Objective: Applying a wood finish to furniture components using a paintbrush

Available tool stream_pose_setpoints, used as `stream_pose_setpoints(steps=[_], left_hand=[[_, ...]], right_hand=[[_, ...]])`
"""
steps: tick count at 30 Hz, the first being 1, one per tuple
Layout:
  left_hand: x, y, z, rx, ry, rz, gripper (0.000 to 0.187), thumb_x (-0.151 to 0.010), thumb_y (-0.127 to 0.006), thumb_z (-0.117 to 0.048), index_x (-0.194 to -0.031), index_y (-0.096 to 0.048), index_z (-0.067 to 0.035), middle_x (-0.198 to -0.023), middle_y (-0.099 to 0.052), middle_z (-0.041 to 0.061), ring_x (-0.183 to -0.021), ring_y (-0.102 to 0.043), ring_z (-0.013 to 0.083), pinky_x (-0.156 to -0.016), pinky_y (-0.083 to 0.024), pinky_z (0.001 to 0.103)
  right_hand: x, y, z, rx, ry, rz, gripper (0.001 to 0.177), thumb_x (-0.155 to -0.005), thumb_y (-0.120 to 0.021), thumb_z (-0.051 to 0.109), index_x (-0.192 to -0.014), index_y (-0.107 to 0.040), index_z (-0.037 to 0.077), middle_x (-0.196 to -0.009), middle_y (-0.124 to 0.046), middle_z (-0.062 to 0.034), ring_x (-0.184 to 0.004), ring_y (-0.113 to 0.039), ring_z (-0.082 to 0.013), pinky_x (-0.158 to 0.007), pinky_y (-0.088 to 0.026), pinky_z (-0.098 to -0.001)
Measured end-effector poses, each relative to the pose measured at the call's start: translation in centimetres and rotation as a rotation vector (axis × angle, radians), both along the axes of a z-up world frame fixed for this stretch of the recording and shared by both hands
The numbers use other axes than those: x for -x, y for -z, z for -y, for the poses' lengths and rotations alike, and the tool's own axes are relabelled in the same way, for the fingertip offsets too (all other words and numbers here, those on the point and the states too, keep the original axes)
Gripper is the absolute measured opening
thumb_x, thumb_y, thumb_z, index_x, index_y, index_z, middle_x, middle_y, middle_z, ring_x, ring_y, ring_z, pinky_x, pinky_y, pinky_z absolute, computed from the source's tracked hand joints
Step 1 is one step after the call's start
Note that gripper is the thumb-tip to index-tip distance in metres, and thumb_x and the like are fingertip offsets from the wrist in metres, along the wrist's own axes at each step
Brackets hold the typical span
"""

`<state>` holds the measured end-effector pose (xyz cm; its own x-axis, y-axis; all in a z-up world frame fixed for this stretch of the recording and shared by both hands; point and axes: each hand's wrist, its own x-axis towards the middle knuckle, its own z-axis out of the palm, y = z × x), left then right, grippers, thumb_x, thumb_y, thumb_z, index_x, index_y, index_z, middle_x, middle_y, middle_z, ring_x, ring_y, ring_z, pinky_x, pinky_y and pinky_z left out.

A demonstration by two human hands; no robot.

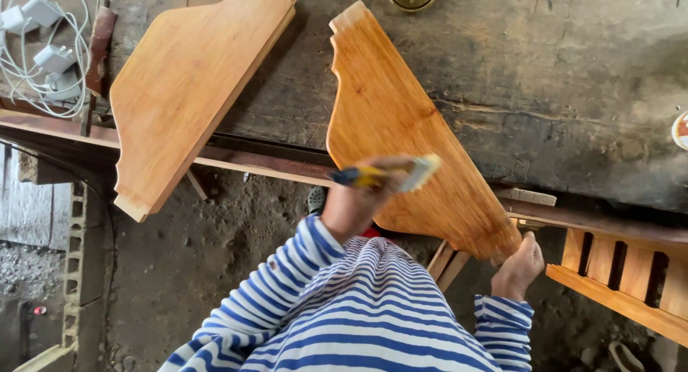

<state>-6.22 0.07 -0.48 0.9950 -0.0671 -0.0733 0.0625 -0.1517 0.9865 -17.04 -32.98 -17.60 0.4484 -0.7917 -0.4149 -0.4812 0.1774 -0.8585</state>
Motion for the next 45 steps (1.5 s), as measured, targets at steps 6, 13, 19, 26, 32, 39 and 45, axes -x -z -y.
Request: stream_pose_setpoints(steps=[6,13,19,26,32,39,45], left_hand=[[1.1,1.2,-3.0,0.427,-0.656,-0.424,0.038,-0.091,-0.076,-0.028,-0.122,-0.073,-0.005,-0.083,-0.060,0.009,-0.061,-0.067,0.0179,-0.047,-0.061,0.029],[3.7,3.8,-4.3,0.430,-0.722,-0.553,0.039,-0.090,-0.078,-0.027,-0.122,-0.073,-0.005,-0.079,-0.057,0.009,-0.061,-0.068,0.0192,-0.050,-0.061,0.031],[3.8,3.5,-4.0,0.514,-0.759,-0.582,0.037,-0.090,-0.078,-0.025,-0.120,-0.074,-0.004,-0.080,-0.054,0.010,-0.058,-0.067,0.0206,-0.045,-0.061,0.034],[4.0,3.4,-4.1,0.556,-0.729,-0.658,0.039,-0.089,-0.075,-0.028,-0.120,-0.074,-0.005,-0.080,-0.061,0.007,-0.060,-0.064,0.0180,-0.047,-0.057,0.031],[4.7,2.4,-4.8,0.597,-0.789,-0.616,0.036,-0.087,-0.080,-0.025,-0.113,-0.073,-0.001,-0.070,-0.059,0.011,-0.053,-0.070,0.0243,-0.043,-0.059,0.035],[6.3,4.7,-5.7,0.651,-0.821,-0.650,0.037,-0.087,-0.080,-0.024,-0.117,-0.074,-0.003,-0.081,-0.060,0.011,-0.052,-0.069,0.0245,-0.042,-0.059,0.035],[6.5,5.8,-6.3,0.672,-0.822,-0.633,0.036,-0.088,-0.080,-0.024,-0.118,-0.075,-0.003,-0.084,-0.059,0.011,-0.051,-0.068,0.0233,-0.041,-0.060,0.035]], right_hand=[[-2.1,-2.8,-1.0,0.038,0.014,0.070,0.035,-0.106,-0.064,0.041,-0.084,-0.068,0.014,-0.080,-0.066,-0.0005,-0.071,-0.063,-0.0090,-0.069,-0.057,-0.0216],[-4.4,-0.5,2.0,0.393,-0.092,0.048,0.030,-0.110,-0.063,0.032,-0.088,-0.061,0.011,-0.087,-0.063,0.0003,-0.079,-0.053,-0.0123,-0.077,-0.050,-0.0276],[-5.7,-1.9,4.3,0.755,-0.214,0.049,0.019,-0.109,-0.066,0.021,-0.097,-0.064,0.006,-0.091,-0.068,-0.0114,-0.082,-0.060,-0.0262,-0.079,-0.050,-0.0390],[-12.3,-10.8,-6.5,1.049,-0.801,0.310,0.012,-0.092,-0.077,0.001,-0.102,-0.077,0.008,-0.093,-0.061,-0.0101,-0.085,-0.061,-0.0259,-0.075,-0.051,-0.0344],[-16.5,-9.0,-12.6,0.947,-1.238,0.395,0.014,-0.085,-0.083,0.011,-0.097,-0.078,0.015,-0.082,-0.071,-0.0027,-0.079,-0.068,-0.0240,-0.077,-0.054,-0.0356],[-20.1,-7.4,-13.6,1.188,-1.450,0.311,0.015,-0.080,-0.083,0.014,-0.093,-0.077,0.016,-0.079,-0.070,-0.0049,-0.077,-0.069,-0.0282,-0.077,-0.055,-0.0388],[-20.7,-6.3,-13.4,1.394,-1.489,0.250,0.014,-0.074,-0.086,0.020,-0.084,-0.075,0.019,-0.076,-0.068,-0.0039,-0.076,-0.068,-0.0268,-0.071,-0.054,-0.0386]])
